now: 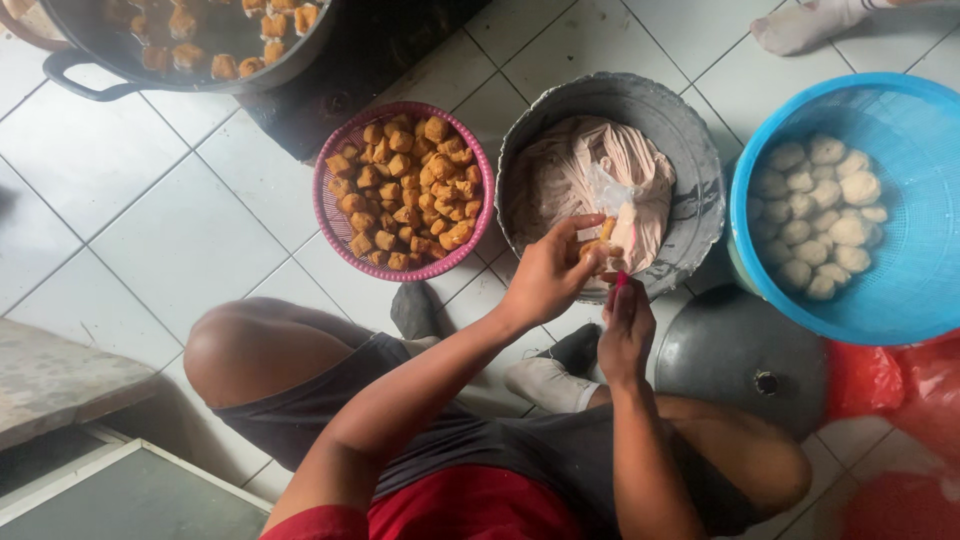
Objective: The person sits on the floor and repeatedly picks up fried dough balls from a pink basket. They use a pink spatula to scoop a paste from a metal bowl and stuff it into each dough ball before placing it back in the basket.
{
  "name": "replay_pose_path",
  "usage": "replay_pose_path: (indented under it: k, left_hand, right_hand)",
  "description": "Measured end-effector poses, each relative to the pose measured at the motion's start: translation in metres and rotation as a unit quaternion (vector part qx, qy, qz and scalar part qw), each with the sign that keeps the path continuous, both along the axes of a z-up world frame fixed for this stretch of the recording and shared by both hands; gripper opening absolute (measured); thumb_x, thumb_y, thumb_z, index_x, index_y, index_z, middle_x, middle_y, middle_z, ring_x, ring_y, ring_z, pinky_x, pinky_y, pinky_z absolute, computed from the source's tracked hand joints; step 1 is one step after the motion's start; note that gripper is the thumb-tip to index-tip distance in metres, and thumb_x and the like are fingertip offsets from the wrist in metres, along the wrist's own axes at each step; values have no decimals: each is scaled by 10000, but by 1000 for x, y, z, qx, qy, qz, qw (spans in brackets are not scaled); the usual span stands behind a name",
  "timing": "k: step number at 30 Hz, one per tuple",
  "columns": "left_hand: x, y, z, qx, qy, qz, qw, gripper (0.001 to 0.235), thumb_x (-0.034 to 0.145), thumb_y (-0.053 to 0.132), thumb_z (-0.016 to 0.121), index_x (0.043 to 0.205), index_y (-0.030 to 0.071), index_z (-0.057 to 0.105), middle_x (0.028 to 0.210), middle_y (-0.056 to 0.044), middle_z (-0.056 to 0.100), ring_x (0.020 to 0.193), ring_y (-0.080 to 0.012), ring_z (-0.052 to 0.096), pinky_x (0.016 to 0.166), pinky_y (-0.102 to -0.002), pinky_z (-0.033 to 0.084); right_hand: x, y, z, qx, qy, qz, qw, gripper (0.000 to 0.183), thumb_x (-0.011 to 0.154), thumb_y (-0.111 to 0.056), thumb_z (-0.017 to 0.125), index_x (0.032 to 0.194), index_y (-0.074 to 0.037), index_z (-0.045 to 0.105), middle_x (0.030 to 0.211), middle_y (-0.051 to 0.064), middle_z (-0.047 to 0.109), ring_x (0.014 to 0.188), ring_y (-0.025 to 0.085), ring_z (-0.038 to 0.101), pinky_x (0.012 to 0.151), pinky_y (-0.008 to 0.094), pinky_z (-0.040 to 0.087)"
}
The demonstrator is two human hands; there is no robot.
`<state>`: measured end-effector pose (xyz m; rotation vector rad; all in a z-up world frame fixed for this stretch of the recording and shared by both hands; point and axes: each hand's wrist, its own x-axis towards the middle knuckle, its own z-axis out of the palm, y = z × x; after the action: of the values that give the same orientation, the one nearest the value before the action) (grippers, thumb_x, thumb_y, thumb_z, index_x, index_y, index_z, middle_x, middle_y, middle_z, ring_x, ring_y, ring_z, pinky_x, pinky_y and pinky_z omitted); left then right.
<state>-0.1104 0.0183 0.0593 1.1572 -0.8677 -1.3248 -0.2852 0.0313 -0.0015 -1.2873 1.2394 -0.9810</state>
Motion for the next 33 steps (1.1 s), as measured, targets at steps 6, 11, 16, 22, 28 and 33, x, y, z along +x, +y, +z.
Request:
replay_pose_path:
  k: [6,11,16,22,28,33]
  left_hand:
    - [8,1,-6,-66,214,-113,968,650,996,-41,566,1598,17,329,1472,-118,580,1327,-127,569,1074,-276,483]
    - [14,0,-10,-38,239,-156,958,660,1015,-30,612,1612,28,335,1473,-73,589,1312,-110,565,1110,-280,494]
    - [15,-4,-17,-45,246,-126,960,501,987,-106,653,1449,6,494,1323,-128,657,1236,-193,631,1091,-336,532]
    - [30,-10,-2,-164,148,-28,975,430,898,-171,660,1259,56,597,1384,-45,617,1339,-161,569,1157,-317,470]
    - [42,-14,35,-222,-296,93,924,428,741,-94,791,1107,116,721,1152,-64,632,1130,-236,644,972,-338,552]
    - [37,-18,49,-247,-331,65,908,384,819,-80,807,1140,114,722,1145,-34,664,1105,-236,690,950,-342,589]
  right_hand:
    - [-13,-6,23,-205,153,36,966,365,1171,-323,406,1202,-29,621,993,74,582,863,170,560,746,329,441]
    - [-26,-14,40,-293,246,1,924,204,1128,-199,555,1160,-13,633,1013,141,623,895,282,614,754,371,467]
    - [-44,-21,51,-355,330,7,875,164,1064,-167,661,1121,-13,650,917,125,576,799,294,564,726,415,450]
    - [-50,-27,65,-319,331,25,888,170,1054,-145,691,1129,1,646,932,119,574,771,264,553,700,389,444]
    - [-25,-5,84,-310,280,18,908,139,1019,-117,691,1101,-12,653,908,108,585,752,253,563,666,376,452]
    - [-19,-7,98,-323,306,18,895,159,1022,-132,687,1113,-7,650,898,122,578,777,269,563,690,385,447]
